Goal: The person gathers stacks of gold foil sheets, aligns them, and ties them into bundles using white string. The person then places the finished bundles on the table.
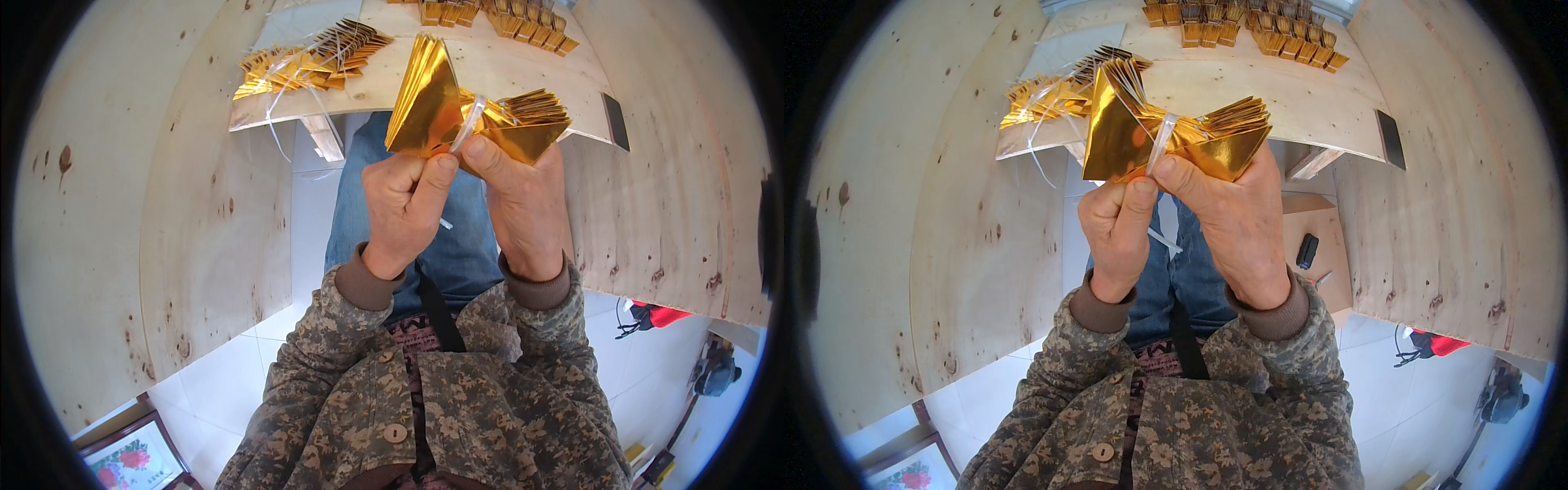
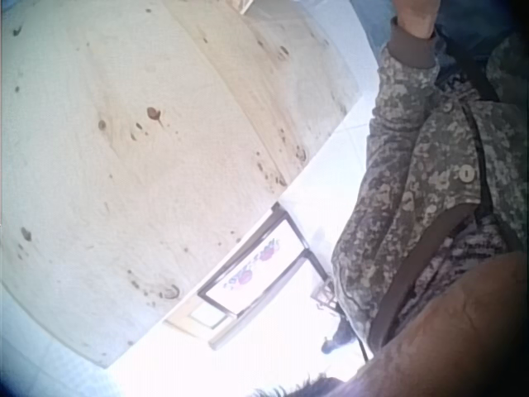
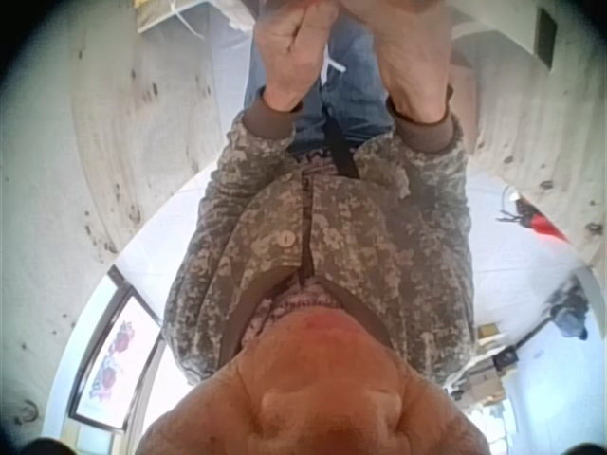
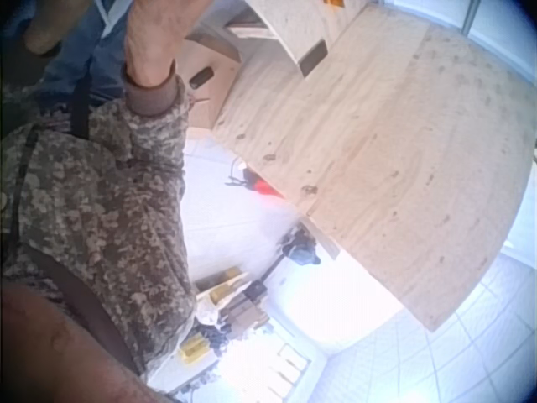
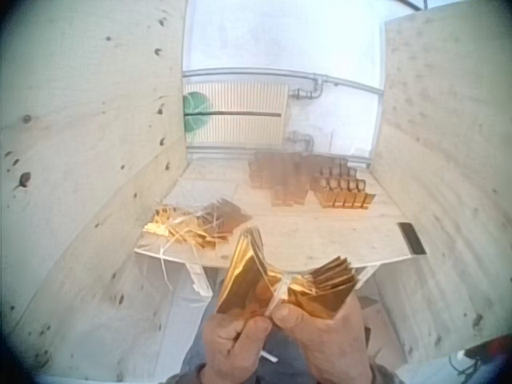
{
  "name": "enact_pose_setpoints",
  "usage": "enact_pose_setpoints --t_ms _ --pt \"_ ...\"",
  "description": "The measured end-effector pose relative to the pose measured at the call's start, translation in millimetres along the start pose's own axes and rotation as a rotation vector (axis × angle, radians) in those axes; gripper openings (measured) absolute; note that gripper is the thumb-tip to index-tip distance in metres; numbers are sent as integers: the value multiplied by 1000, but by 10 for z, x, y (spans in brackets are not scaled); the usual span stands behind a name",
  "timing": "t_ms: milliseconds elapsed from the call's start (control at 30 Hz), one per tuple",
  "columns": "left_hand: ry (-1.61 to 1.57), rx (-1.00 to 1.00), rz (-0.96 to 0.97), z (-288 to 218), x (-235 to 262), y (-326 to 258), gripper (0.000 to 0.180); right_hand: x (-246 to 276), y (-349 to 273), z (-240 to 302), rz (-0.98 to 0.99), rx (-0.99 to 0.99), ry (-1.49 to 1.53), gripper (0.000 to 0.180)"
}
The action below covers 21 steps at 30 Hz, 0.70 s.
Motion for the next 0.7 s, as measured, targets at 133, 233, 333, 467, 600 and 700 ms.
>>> enact_pose_setpoints --t_ms 133,233,333,467,600,700 --pt "26 16 23 -5 -11 3 35 53 37 -2 -13 -62 -28 36" --pt "12 9 40 -15 -13 10 34 83 48 -2 -31 -69 -12 37" --pt "28 58 85 4 -47 8 33 123 38 -12 -80 -63 -12 37" --pt "52 89 109 14 -103 -2 31 211 25 -37 -164 -65 -41 35" --pt "148 73 176 15 -156 12 26 317 51 -58 -198 26 -136 32" --pt "300 -11 242 -36 -162 11 19 455 79 -87 -251 94 -275 33"
Point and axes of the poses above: each hand's wrist, its own y-axis towards the middle knuckle, its own x-axis out of the back of the hand, z = x × y, the point moved 5 cm from there along y, towards the middle knuckle, and after that the axes turned 11 degrees about y, right-handed, at the moved point
